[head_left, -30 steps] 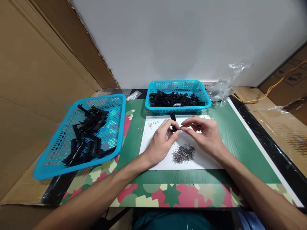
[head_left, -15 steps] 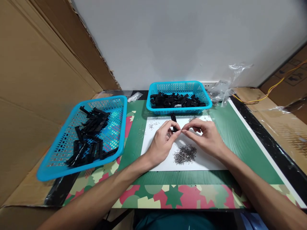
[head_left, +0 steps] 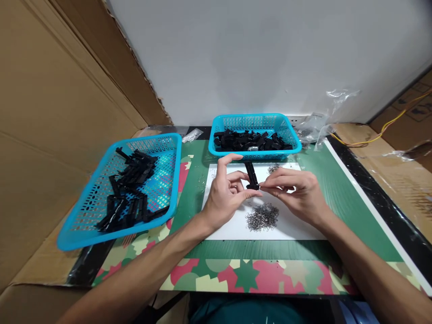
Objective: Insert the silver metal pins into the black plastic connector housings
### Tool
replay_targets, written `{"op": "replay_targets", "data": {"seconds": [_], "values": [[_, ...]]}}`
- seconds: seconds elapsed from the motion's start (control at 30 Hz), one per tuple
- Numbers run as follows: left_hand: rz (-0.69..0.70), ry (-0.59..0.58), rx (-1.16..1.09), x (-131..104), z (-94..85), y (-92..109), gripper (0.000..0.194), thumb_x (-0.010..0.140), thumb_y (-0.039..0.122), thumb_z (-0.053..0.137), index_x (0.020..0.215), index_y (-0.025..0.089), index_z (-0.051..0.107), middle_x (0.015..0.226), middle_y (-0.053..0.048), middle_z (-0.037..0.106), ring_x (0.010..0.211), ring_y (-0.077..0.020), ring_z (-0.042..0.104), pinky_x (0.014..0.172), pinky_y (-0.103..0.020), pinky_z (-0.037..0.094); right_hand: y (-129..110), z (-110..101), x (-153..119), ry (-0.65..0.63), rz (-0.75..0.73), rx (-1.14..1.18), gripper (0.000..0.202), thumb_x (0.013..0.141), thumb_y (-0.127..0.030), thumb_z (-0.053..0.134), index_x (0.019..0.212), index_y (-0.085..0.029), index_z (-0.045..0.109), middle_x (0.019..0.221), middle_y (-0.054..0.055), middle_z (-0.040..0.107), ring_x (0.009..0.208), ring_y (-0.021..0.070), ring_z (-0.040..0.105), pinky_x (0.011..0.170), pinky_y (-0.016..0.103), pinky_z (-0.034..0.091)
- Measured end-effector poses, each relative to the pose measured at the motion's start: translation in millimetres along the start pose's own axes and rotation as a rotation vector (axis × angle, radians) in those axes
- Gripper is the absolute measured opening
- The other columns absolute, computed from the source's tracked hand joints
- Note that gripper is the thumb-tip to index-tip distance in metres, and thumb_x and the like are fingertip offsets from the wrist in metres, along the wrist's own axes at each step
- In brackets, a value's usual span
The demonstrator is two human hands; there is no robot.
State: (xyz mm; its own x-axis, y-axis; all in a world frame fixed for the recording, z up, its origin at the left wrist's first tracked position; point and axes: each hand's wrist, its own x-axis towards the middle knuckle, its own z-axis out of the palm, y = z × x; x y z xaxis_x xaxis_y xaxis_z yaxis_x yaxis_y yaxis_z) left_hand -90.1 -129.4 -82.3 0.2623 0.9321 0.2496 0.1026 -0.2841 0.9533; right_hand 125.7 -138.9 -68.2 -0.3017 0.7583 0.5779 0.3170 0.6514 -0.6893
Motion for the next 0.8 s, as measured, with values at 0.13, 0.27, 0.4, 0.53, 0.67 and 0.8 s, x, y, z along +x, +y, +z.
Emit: {"op": "replay_targets", "data": {"seconds": [0.13,0.27,0.4,0.53,0.67,0.8], "values": [[0.069,-0.032,0.087,2.2,-3.7,-2.8,0.082,0.078,0.04,0.092,0.141,0.027,0.042,0.091,0.002,0.068,0.057,-0.0072,0.057,0.049,-0.019,0.047,0.6,-0.2,-1.1,-0.02,-0.036,-0.054,0.019,0.091,-0.006,0.071,0.093,-0.021,0.082,0.085,0.002,0.078,0.071,0.0134,0.071,0.061,0.023,0.053],[0.185,-0.09,0.233,2.2,-7.1,-7.9,0.075,0.084,0.041,0.086,0.147,0.024,0.049,0.091,0.001,0.068,0.057,-0.0057,0.048,0.053,-0.019,0.047,6.4,-1.5,-5.0,-0.07,-0.121,-0.21,0.025,0.093,-0.002,0.063,0.093,-0.019,0.081,0.085,0.003,0.077,0.068,0.0135,0.07,0.059,0.024,0.05],[0.309,-0.107,0.374,1.6,-9.2,-12.0,0.069,0.09,0.041,0.081,0.151,0.024,0.054,0.088,0.002,0.067,0.057,-0.0062,0.043,0.058,-0.021,0.049,9.1,-3.3,-8.4,-0.145,-0.166,-0.345,0.029,0.095,-0.001,0.058,0.096,-0.019,0.081,0.089,0.003,0.078,0.066,0.0139,0.07,0.057,0.026,0.047],[0.374,-0.131,0.413,2.1,-9.9,-12.6,0.069,0.091,0.041,0.079,0.152,0.02,0.055,0.079,0.003,0.066,0.055,-0.0081,0.043,0.057,-0.022,0.049,9.6,-4.2,-9.1,-0.176,-0.17,-0.336,0.029,0.095,-0.001,0.059,0.094,-0.02,0.08,0.088,0.002,0.078,0.065,0.013,0.068,0.057,0.026,0.045],[0.371,-0.192,0.41,2.4,-10.8,-11.7,0.068,0.091,0.034,0.08,0.153,0.019,0.056,0.075,0.003,0.068,0.056,-0.009,0.044,0.057,-0.022,0.048,11.7,-3.1,-9.4,-0.211,-0.138,-0.268,0.025,0.096,-0.003,0.062,0.093,-0.021,0.079,0.087,0.002,0.077,0.068,0.0132,0.068,0.06,0.025,0.046],[0.322,-0.215,0.338,2.4,-9.7,-12.0,0.064,0.09,0.028,0.081,0.15,0.021,0.06,0.094,-0.004,0.079,0.061,-0.0103,0.055,0.062,-0.024,0.054,12.3,-2.0,-8.1,-0.213,-0.109,-0.204,0.018,0.096,-0.005,0.066,0.093,-0.02,0.077,0.092,0.003,0.077,0.075,0.0142,0.07,0.066,0.025,0.049]]}}
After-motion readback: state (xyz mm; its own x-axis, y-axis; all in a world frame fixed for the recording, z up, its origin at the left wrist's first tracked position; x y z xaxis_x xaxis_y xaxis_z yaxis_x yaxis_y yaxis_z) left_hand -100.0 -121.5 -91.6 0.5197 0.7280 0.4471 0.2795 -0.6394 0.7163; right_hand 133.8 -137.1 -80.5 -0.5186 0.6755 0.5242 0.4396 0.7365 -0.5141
